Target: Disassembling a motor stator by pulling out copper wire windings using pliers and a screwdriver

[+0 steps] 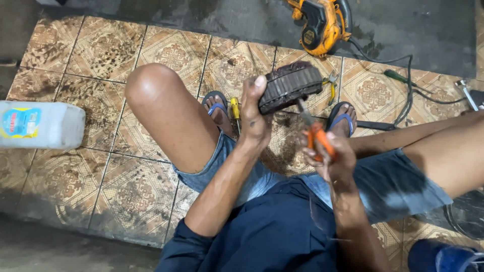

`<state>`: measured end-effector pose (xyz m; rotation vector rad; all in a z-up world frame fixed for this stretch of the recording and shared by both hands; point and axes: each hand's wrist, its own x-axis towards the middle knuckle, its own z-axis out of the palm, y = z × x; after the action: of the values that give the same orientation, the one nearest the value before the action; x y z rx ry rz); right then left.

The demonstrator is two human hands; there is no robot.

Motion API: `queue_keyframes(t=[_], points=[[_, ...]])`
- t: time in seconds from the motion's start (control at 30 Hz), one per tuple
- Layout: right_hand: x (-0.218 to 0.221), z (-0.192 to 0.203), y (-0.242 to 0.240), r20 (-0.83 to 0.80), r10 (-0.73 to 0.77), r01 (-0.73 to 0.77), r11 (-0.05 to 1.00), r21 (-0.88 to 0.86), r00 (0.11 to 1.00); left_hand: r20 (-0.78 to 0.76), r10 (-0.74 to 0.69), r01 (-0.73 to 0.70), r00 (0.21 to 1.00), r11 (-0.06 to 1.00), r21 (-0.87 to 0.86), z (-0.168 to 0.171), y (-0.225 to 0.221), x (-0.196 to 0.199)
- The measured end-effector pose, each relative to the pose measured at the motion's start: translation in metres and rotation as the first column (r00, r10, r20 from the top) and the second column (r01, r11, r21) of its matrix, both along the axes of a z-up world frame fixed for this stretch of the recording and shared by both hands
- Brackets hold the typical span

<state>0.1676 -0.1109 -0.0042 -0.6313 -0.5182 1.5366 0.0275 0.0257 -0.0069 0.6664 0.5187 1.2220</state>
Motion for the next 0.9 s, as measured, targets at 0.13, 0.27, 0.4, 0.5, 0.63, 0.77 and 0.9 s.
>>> queue_keyframes(t=[0.13,0.27,0.4,0.5,0.63,0.77,0.9], points=[[-0.004,0.014,0.007,0.131,-0.064,0.062,0.998,0.019,0.989,0.089,0.001,0.000,0.996,1.000,-0.007,0.026,-0.001,-0.001],[-0.008,0.010,0.013,0.569,-0.038,-0.018,0.996,0.092,0.822,-0.229,0.130,-0.076,0.965,0.970,0.230,0.011,0.001,-0.007],[-0.016,0.012,0.005,0.941,-0.301,0.057,0.954,0.296,0.157,-0.322,0.125,-0.093,0.938,0.989,0.114,0.011,0.002,-0.014],[-0.014,-0.008,0.001,0.951,-0.308,0.100,0.948,0.303,0.035,-0.308,0.103,-0.078,0.946,0.993,0.092,0.022,-0.003,-0.013],[-0.038,-0.004,0.007,0.893,-0.353,0.084,0.917,0.389,-0.281,-0.336,0.078,-0.050,0.939,0.995,0.092,0.008,-0.007,-0.005],[-0.050,0.008,0.017,0.873,-0.477,0.102,0.868,0.486,-0.101,-0.171,0.025,-0.039,0.985,0.996,-0.077,0.019,-0.017,0.006],[-0.048,0.010,-0.001,0.894,-0.400,0.139,0.915,0.378,0.202,0.051,-0.041,0.053,0.998,0.966,-0.252,0.021,-0.017,0.006]])
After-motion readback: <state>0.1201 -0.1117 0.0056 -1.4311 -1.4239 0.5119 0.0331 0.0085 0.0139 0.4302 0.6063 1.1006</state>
